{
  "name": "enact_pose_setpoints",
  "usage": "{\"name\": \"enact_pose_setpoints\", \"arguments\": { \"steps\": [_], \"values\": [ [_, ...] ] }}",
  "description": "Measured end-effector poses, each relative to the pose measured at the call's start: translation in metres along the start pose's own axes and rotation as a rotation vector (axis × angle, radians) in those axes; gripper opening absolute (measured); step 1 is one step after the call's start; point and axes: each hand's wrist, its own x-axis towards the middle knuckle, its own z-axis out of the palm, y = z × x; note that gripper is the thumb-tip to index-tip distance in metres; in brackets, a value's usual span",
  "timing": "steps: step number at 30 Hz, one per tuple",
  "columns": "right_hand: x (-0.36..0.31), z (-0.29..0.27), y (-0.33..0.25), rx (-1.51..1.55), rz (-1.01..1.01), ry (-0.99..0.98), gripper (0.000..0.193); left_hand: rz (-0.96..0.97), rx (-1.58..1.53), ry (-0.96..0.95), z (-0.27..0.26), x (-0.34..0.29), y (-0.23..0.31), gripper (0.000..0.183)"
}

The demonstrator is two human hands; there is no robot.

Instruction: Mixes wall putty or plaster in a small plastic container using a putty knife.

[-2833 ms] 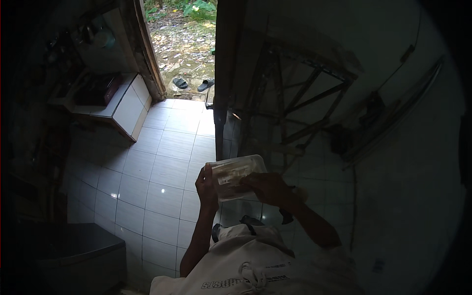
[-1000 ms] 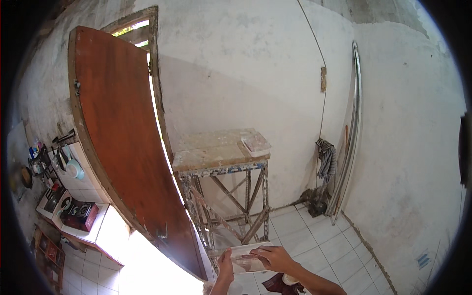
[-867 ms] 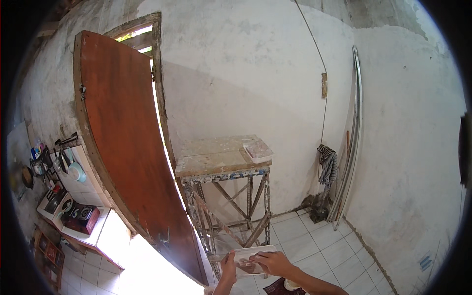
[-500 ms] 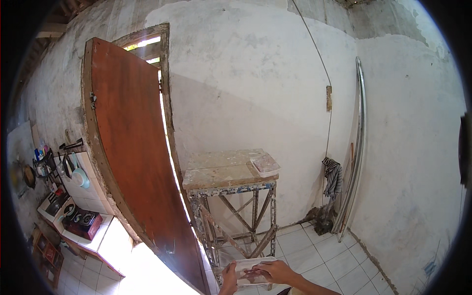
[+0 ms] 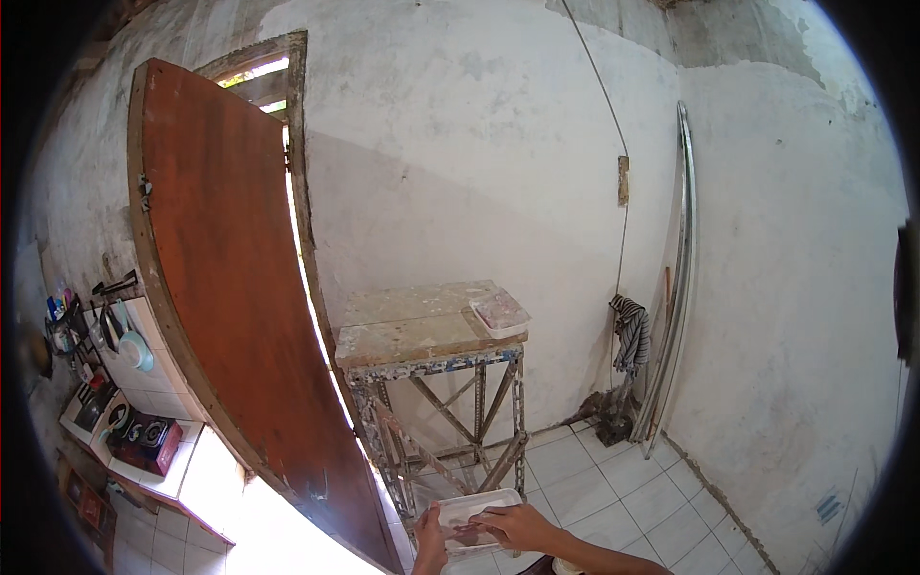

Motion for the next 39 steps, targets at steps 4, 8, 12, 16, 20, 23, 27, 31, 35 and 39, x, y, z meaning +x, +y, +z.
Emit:
{"name": "enact_pose_setpoints", "arguments": {
  "steps": [4, 8, 12, 16, 20, 23, 27, 31, 35, 39],
  "values": [
    [0.004, -0.013, -0.005, 0.056, 0.065, -0.022, 0.035, -0.019, -0.176, 0.068, 0.023, -0.021, 0.018, 0.036],
    [0.0, -0.009, 0.006, 0.05, -0.027, 0.07, 0.036, 0.011, -0.09, 0.089, 0.025, -0.012, 0.007, 0.035],
    [-0.007, -0.019, -0.001, 0.06, 0.025, 0.043, 0.033, -0.062, -0.154, 0.047, 0.013, -0.001, -0.01, 0.036],
    [-0.015, -0.018, 0.003, 0.055, 0.049, -0.011, 0.031, -0.034, -0.125, 0.045, 0.022, -0.013, 0.003, 0.039],
    [-0.015, -0.009, 0.017, 0.087, 0.094, 0.067, 0.032, -0.057, -0.16, 0.009, 0.03, -0.017, 0.008, 0.047],
    [-0.003, -0.024, 0.01, 0.145, 0.131, 0.081, 0.036, -0.019, -0.136, -0.038, 0.033, -0.017, 0.023, 0.048],
    [0.005, -0.025, 0.011, -0.017, 0.066, 0.168, 0.038, 0.02, -0.024, -0.056, 0.04, -0.006, 0.025, 0.053],
    [0.004, -0.036, 0.01, 0.033, 0.119, 0.031, 0.038, -0.036, -0.013, -0.051, 0.038, -0.006, 0.026, 0.059],
    [0.005, -0.031, 0.007, -0.017, 0.062, 0.155, 0.04, -0.007, 0.033, 0.001, 0.04, -0.016, 0.024, 0.056],
    [-0.011, -0.018, -0.007, -0.107, -0.011, 0.108, 0.039, -0.014, -0.037, -0.005, 0.039, -0.022, 0.03, 0.055]
  ]
}}
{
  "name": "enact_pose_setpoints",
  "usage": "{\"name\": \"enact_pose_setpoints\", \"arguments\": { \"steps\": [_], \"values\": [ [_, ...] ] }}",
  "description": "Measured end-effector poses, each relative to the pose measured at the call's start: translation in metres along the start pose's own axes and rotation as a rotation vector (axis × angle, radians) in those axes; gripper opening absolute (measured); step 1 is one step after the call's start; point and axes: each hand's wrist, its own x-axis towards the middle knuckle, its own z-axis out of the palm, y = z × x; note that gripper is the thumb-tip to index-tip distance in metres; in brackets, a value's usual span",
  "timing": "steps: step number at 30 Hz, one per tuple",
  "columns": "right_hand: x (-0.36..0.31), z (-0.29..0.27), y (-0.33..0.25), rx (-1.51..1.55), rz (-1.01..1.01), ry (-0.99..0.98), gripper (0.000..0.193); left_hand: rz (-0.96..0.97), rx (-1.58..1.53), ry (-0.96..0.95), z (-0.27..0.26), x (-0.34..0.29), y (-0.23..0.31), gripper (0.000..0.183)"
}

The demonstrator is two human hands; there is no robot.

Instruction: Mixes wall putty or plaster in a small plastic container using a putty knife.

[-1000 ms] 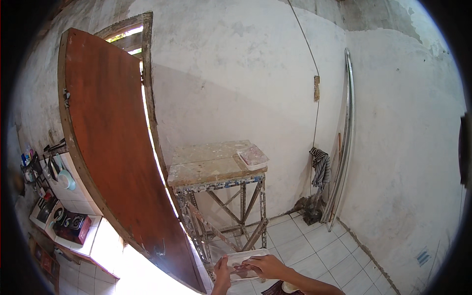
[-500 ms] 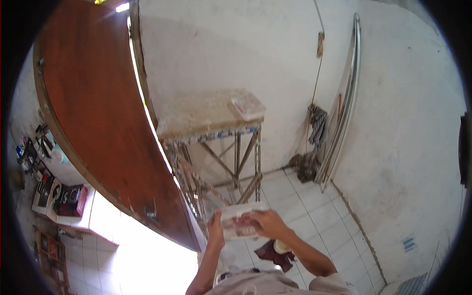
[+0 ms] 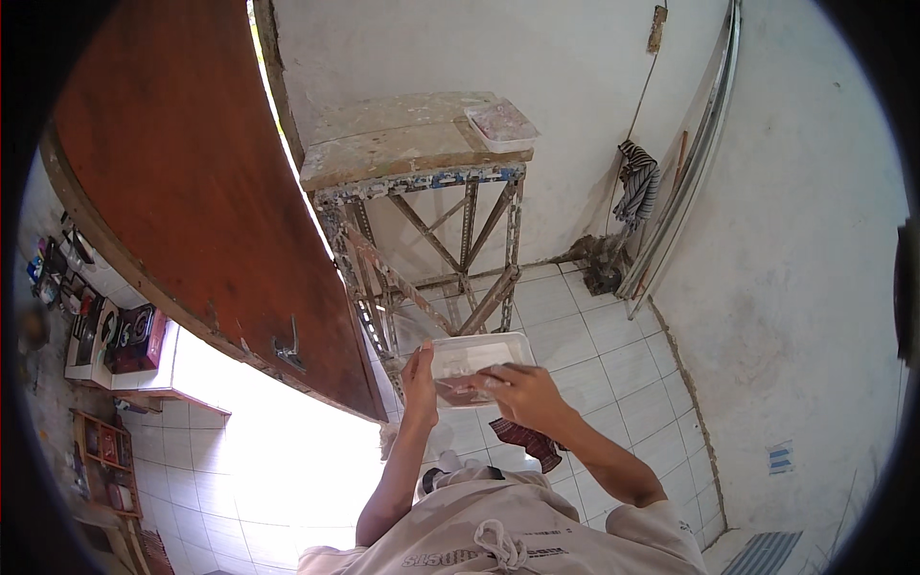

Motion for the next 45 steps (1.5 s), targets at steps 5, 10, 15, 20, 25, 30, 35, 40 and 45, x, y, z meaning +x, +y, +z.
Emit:
{"name": "enact_pose_setpoints", "arguments": {
  "steps": [5, 10, 15, 20, 25, 30, 35, 40, 45],
  "values": [
    [-0.008, -0.001, -0.002, 0.031, 0.034, -0.038, 0.039, -0.039, 0.034, 0.061, 0.005, -0.01, 0.005, 0.052],
    [0.007, -0.013, 0.009, 0.144, 0.089, -0.028, 0.04, -0.003, -0.014, 0.082, 0.0, 0.0, -0.001, 0.047],
    [0.012, 0.001, 0.019, -0.01, 0.028, 0.03, 0.047, 0.082, 0.068, -0.037, 0.007, -0.007, 0.006, 0.05],
    [-0.011, 0.017, 0.0, -0.005, -0.016, -0.075, 0.055, 0.095, 0.046, 0.097, 0.005, -0.007, 0.016, 0.053],
    [-0.01, 0.011, 0.0, 0.189, 0.085, -0.049, 0.035, 0.056, 0.07, 0.108, -0.01, 0.002, 0.002, 0.057],
    [0.014, -0.005, 0.007, 0.184, 0.124, 0.128, 0.027, 0.025, 0.117, 0.101, -0.005, -0.002, 0.004, 0.058],
    [0.006, 0.001, 0.003, 0.175, 0.102, -0.068, 0.028, 0.036, 0.142, 0.06, -0.002, -0.008, 0.016, 0.061],
    [0.005, -0.003, -0.001, 0.19, 0.116, -0.037, 0.033, -0.002, 0.132, 0.131, 0.006, -0.019, 0.025, 0.069],
    [0.008, -0.003, 0.001, 0.14, 0.14, -0.1, 0.034, -0.01, 0.121, 0.156, -0.005, -0.012, 0.01, 0.076]
  ]
}}
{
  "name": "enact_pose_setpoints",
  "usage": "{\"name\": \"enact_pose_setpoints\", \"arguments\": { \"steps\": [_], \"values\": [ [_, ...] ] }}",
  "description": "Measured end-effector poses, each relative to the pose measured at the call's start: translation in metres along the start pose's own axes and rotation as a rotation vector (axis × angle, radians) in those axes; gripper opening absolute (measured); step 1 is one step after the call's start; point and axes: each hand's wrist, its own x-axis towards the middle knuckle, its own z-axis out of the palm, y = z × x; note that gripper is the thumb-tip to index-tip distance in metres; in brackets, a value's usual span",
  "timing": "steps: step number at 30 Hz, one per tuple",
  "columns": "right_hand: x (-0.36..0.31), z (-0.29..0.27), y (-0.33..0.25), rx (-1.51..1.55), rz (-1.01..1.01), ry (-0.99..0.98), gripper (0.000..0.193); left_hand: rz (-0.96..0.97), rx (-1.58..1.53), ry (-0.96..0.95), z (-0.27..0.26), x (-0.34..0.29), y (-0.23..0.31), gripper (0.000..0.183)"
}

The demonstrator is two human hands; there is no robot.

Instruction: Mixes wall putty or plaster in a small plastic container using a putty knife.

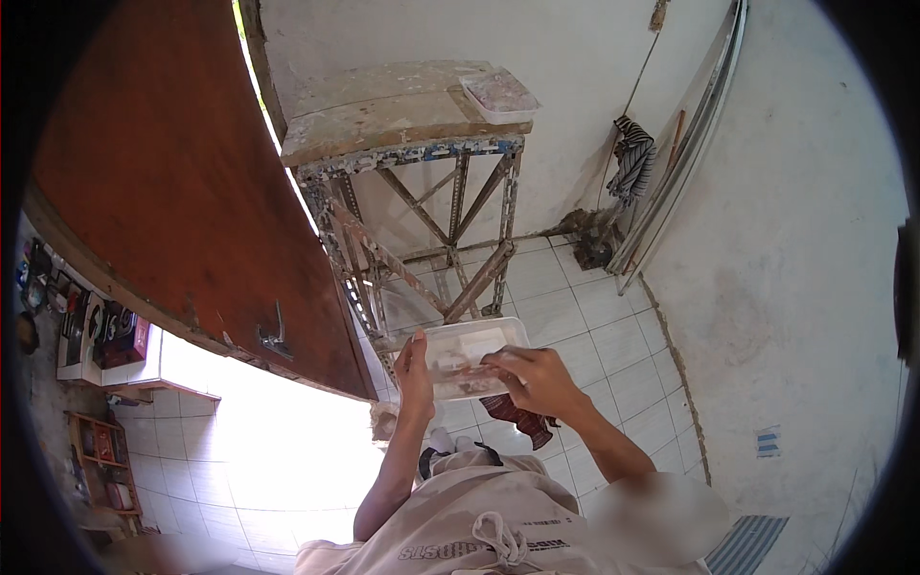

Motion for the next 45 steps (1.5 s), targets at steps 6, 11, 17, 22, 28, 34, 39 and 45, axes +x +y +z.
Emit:
{"name": "enact_pose_setpoints", "arguments": {
  "steps": [6, 11, 17, 22, 28, 34, 39, 45],
  "values": [
    [0.006, 0.008, -0.003, -0.089, -0.05, 0.11, 0.033, 0.001, 0.07, -0.038, 0.007, -0.016, 0.021, 0.073],
    [-0.001, 0.027, -0.015, -0.074, -0.044, 0.056, 0.032, 0.06, 0.045, 0.014, -0.012, -0.009, 0.016, 0.064],
    [0.029, 0.026, -0.022, 0.178, -0.034, 0.004, 0.032, 0.064, -0.057, 0.118, -0.044, -0.007, 0.009, 0.058],
    [0.047, 0.043, -0.039, 0.159, -0.162, -0.181, 0.027, 0.028, -0.098, 0.211, -0.079, -0.013, 0.01, 0.058],
    [0.067, 0.063, -0.042, 0.242, -0.283, -0.192, 0.028, 0.153, -0.084, 0.376, -0.101, -0.04, 0.009, 0.06],
    [0.078, 0.079, -0.043, 0.314, -0.47, -0.346, 0.034, 0.229, -0.151, 0.601, -0.123, -0.067, -0.02, 0.057],
    [0.078, 0.086, -0.057, 0.367, -0.603, -0.542, 0.028, 0.274, -0.154, 0.761, -0.107, -0.114, -0.005, 0.051],
    [0.059, 0.106, -0.083, 0.642, -0.723, -0.578, 0.026, 0.235, -0.343, 1.001, -0.113, -0.177, -0.044, 0.043]
  ]
}}
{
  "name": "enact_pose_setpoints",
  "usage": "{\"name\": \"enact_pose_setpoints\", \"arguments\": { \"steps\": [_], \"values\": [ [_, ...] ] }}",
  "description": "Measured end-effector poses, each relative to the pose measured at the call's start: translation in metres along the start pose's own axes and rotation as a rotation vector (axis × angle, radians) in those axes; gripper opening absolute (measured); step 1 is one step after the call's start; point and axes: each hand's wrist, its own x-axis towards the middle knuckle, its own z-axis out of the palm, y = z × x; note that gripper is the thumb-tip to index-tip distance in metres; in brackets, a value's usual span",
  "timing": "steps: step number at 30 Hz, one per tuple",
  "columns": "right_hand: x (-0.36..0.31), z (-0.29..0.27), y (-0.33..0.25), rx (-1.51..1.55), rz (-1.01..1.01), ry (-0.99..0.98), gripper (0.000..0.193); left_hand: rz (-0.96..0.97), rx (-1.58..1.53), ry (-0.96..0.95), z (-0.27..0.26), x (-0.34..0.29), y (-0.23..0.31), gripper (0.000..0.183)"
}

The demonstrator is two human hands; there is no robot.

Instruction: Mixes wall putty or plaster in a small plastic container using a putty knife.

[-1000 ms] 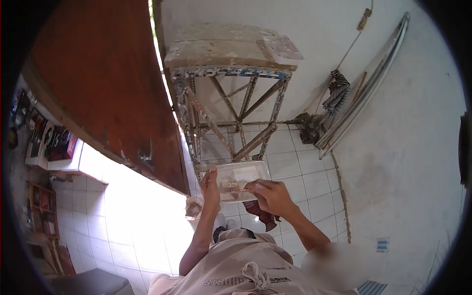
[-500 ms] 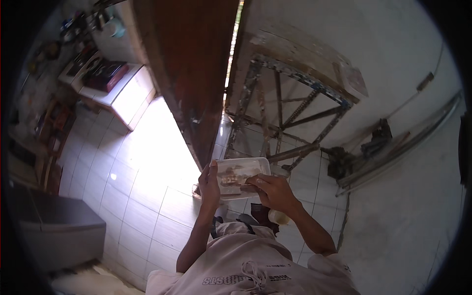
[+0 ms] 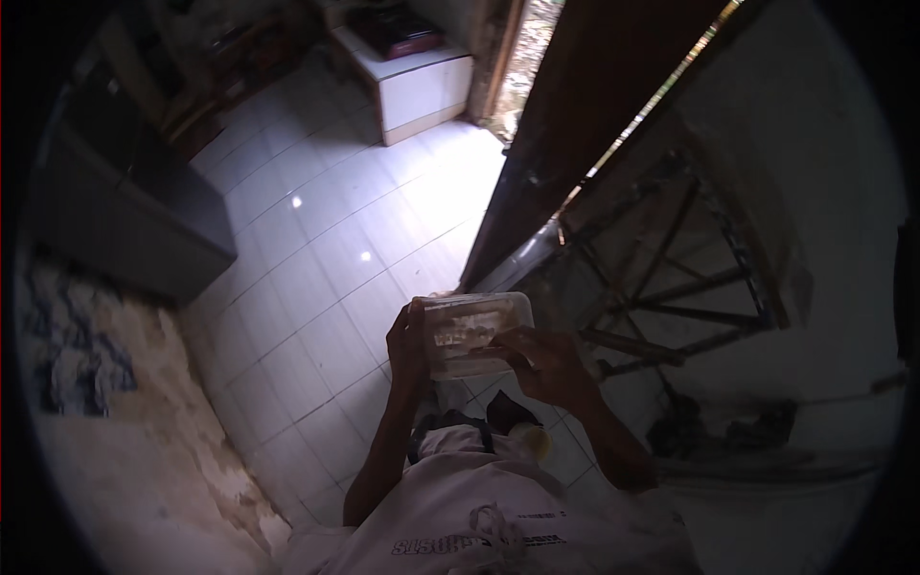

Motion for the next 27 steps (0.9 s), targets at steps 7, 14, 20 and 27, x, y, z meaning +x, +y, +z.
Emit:
{"name": "enact_pose_setpoints", "arguments": {
  "steps": [7, 14, 20, 27],
  "values": [
    [0.049, 0.058, -0.037, 0.07, -0.247, -0.231, 0.025, 0.052, -0.041, 0.294, -0.082, -0.028, -0.012, 0.045],
    [0.073, 0.165, -0.094, 0.014, -0.622, -0.346, 0.03, 0.261, -0.023, 0.66, -0.189, -0.064, -0.01, 0.046],
    [0.098, 0.238, -0.174, 0.203, -0.707, -0.705, 0.022, 0.245, -0.315, 0.895, -0.291, -0.101, -0.01, 0.047],
    [0.144, 0.336, -0.275, 0.332, -0.845, -0.791, 0.028, 0.322, -0.481, 1.051, -0.395, -0.144, 0.003, 0.048]
  ]
}}
